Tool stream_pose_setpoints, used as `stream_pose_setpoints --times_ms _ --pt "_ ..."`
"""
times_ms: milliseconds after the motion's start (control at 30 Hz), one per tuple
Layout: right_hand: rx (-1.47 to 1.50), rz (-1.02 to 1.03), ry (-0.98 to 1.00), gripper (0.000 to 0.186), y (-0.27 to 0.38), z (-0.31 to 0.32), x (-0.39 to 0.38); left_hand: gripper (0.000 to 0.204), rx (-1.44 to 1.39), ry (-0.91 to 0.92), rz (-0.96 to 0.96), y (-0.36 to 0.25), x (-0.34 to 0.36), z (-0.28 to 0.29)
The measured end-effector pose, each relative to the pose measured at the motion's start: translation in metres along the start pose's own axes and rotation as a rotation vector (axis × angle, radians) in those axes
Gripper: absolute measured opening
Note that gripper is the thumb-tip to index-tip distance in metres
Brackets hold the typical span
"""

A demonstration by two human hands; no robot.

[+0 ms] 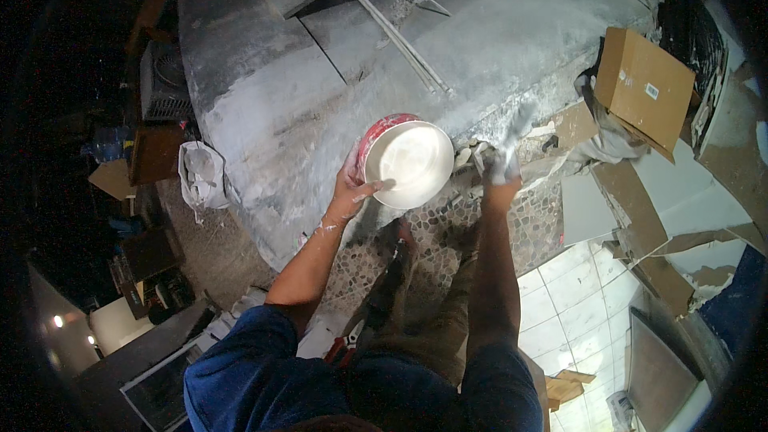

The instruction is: The person scoops a white powder from a bag into a bucket, mixes it with a trowel, and then applies the mixture to a wooden surface. The person also scrapes excess material from the trowel into a larger container.

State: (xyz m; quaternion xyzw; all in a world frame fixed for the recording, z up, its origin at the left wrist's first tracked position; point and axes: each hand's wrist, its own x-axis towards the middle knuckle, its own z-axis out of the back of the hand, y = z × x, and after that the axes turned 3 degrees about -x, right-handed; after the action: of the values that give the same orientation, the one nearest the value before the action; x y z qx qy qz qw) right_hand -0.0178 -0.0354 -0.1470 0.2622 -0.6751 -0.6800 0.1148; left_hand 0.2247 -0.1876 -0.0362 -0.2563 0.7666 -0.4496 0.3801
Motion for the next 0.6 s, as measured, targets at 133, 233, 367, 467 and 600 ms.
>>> stream_pose_setpoints --times_ms 133,233,367,467,600 --pt "0.002 -0.008 0.120 0.026 0.007 0.035 -0.035 0.102 -0.072 0.000 -0.019 0.000 0.008 0.004" --pt "-0.163 0.047 0.188 0.027 0.021 0.043 -0.066 0.103 -0.108 0.002 -0.013 -0.002 0.008 0.005" --pt "-0.287 0.178 0.335 0.030 0.033 0.037 -0.084 0.104 -0.202 -0.018 0.021 0.006 0.008 0.006" --pt "-0.445 0.207 0.477 0.037 0.052 0.028 -0.091 0.100 -0.266 -0.074 0.065 0.010 0.005 0.013" --pt "-0.481 0.425 0.444 0.039 0.043 0.022 -0.093 0.083 -0.343 -0.198 0.249 0.007 0.000 0.012"
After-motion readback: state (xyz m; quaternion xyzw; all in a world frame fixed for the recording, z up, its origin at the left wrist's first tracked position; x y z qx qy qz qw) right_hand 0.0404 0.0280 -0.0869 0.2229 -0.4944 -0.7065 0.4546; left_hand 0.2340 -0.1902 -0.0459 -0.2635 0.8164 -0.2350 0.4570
